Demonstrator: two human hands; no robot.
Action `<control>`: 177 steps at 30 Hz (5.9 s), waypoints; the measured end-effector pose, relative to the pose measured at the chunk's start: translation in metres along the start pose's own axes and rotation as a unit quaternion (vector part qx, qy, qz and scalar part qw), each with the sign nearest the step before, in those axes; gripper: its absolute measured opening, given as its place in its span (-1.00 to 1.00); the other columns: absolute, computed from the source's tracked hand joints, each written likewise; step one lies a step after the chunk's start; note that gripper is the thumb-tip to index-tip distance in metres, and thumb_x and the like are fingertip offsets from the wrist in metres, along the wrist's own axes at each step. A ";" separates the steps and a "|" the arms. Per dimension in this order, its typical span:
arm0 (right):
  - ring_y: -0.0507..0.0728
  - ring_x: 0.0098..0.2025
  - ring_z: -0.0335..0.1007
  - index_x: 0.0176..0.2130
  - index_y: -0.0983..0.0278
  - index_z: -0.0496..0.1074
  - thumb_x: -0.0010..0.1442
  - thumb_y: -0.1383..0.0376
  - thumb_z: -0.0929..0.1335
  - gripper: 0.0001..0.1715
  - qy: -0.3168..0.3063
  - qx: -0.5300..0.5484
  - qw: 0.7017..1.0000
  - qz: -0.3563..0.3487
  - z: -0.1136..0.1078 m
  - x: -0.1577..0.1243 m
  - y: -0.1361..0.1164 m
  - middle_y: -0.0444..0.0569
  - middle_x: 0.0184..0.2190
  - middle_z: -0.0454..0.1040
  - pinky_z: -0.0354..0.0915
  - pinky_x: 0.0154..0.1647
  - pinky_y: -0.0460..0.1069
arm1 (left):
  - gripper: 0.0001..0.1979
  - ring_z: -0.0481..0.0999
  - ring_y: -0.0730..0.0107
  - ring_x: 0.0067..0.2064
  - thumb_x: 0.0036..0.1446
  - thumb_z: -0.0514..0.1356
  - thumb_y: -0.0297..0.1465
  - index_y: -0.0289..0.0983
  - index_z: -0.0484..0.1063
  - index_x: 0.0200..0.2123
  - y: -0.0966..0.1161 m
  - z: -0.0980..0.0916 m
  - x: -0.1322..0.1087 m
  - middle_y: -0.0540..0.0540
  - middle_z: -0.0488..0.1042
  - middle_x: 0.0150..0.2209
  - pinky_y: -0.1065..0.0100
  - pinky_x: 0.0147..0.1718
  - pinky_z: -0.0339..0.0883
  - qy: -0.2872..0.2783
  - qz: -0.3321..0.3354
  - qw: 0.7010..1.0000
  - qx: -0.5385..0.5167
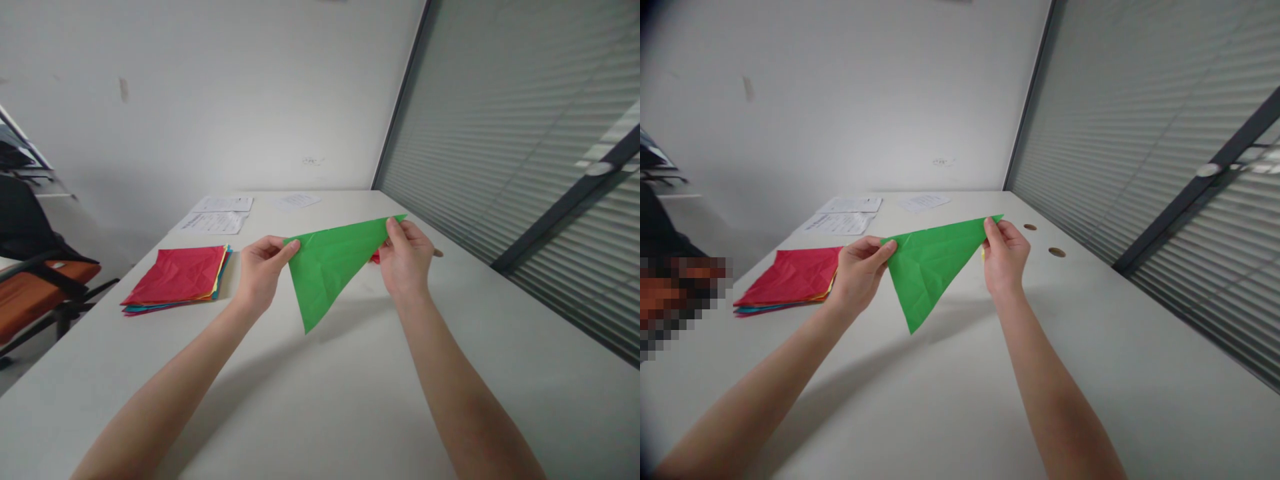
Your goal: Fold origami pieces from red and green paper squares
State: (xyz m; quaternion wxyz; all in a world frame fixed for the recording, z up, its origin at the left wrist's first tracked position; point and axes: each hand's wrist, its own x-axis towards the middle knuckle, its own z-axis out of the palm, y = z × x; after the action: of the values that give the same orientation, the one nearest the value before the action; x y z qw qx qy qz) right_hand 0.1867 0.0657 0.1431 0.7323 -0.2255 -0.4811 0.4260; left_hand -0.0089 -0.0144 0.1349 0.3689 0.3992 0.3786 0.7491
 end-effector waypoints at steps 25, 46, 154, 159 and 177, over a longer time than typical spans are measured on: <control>0.02 -0.47 0.33 -0.53 0.23 0.33 -0.07 0.02 0.51 -0.58 0.012 -0.018 1.000 -0.021 0.000 0.002 0.001 -0.19 -0.56 0.33 0.34 -0.39 0.00 | -0.69 0.34 0.55 -0.54 -0.30 0.48 -0.26 -0.30 0.44 -0.62 0.005 0.001 0.001 0.05 0.38 -0.63 0.43 -0.52 0.20 0.017 0.003 1.000 0.019; 0.08 -0.45 0.41 -0.37 0.19 0.54 -0.26 0.08 0.59 -0.57 -0.091 0.013 0.983 0.157 0.013 -0.018 -0.001 -0.16 -0.51 0.50 0.39 -0.33 0.05 | -0.82 0.39 0.51 -0.45 -0.01 0.34 -0.30 -0.27 0.44 -0.46 -0.003 -0.001 -0.001 0.03 0.42 -0.50 0.51 -0.48 0.27 0.037 0.161 0.968 0.190; 0.11 -0.30 0.48 -0.43 0.24 0.55 0.10 0.28 0.39 -0.87 -0.363 -0.342 0.867 0.011 0.011 -0.027 -0.037 -0.09 -0.41 0.59 0.31 -0.15 0.01 | -0.78 0.47 0.43 -0.51 -0.07 0.38 -0.25 -0.30 0.59 -0.46 0.001 -0.005 -0.005 -0.10 0.56 -0.50 0.42 -0.52 0.34 -0.243 -0.011 0.947 0.208; 0.11 -0.28 0.47 -0.40 0.24 0.54 0.11 0.25 0.39 -0.87 -0.363 -0.336 0.869 0.005 0.011 -0.028 -0.035 -0.08 -0.39 0.58 0.32 -0.15 0.01 | -0.81 0.46 0.43 -0.54 -0.02 0.34 -0.28 -0.31 0.57 -0.51 -0.001 -0.004 -0.008 -0.09 0.55 -0.54 0.43 -0.55 0.31 -0.223 0.031 0.940 0.257; 0.09 -0.44 0.44 -0.45 0.29 0.55 0.08 0.16 0.42 -0.76 -0.110 -0.305 0.942 -0.087 -0.002 -0.010 -0.023 -0.08 -0.51 0.54 0.33 -0.38 -0.03 | -0.83 0.53 0.38 -0.46 -0.12 0.39 -0.32 -0.31 0.56 -0.44 0.013 -0.022 0.004 -0.09 0.58 -0.47 0.40 -0.48 0.40 -0.265 -0.073 0.923 0.268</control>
State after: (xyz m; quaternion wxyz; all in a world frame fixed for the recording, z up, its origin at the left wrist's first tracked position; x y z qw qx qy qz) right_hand 0.1959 0.0454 0.1543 0.6052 -0.3468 -0.6833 0.2156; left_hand -0.0334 -0.0226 0.1389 0.3892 0.6385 0.4813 0.4574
